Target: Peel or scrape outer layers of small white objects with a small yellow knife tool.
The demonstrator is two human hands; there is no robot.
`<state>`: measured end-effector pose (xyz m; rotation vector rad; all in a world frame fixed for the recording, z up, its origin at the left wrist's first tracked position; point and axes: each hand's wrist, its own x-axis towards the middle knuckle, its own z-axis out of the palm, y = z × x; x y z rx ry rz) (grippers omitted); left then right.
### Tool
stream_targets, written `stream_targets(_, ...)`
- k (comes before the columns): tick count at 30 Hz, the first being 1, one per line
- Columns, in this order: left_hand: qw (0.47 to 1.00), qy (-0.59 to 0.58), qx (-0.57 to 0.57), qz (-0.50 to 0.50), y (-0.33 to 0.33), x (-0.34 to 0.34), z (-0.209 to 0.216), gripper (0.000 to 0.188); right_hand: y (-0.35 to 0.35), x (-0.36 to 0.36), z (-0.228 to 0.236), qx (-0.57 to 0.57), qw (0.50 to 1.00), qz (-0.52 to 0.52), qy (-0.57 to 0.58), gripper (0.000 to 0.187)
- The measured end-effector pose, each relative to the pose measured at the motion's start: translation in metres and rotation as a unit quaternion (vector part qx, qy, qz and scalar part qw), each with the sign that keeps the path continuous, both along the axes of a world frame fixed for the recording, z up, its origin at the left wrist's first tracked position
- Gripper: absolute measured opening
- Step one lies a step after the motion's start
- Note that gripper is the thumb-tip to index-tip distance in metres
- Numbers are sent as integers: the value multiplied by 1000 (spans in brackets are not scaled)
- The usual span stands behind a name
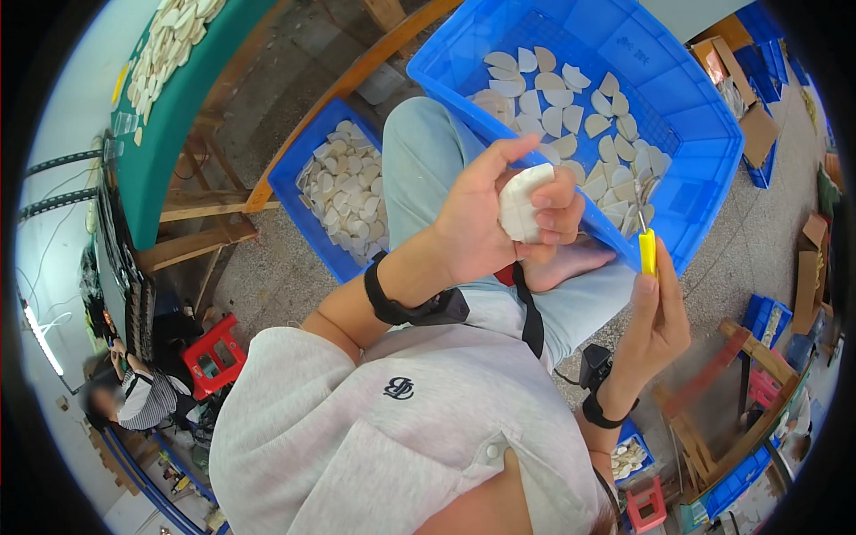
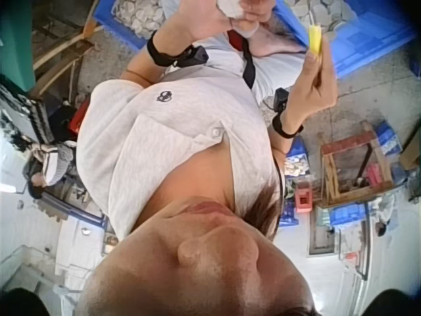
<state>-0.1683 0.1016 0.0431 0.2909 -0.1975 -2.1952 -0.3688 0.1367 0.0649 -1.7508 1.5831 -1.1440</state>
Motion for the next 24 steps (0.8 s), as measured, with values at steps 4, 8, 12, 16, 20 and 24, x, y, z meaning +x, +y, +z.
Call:
stream_targets(4,1000,-6,-15,-2,0,0,-2,39,1,0,1,6,1000,4,6,25)
stream_targets(8,999,2,-32,3,1,-1,-4,29,1,1,1,19,1000,7,-1,25)
stream_targets(12,999,-10,-52,9,2,0,-5,26,-1,5,4,-2,1000,14,-2,24)
stream_targets(16,986,-132,-93,34,8,-1,-1,31,-4,9,10,-68,991,94,70,28)
stream_targets(20,905,-396,-136,75,14,-4,8,34,-5,14,12,-81,979,151,109,37)
stream_targets(24,851,-466,-196,146,17,-9,12,26,-5,14,16,-60,976,167,128,32)
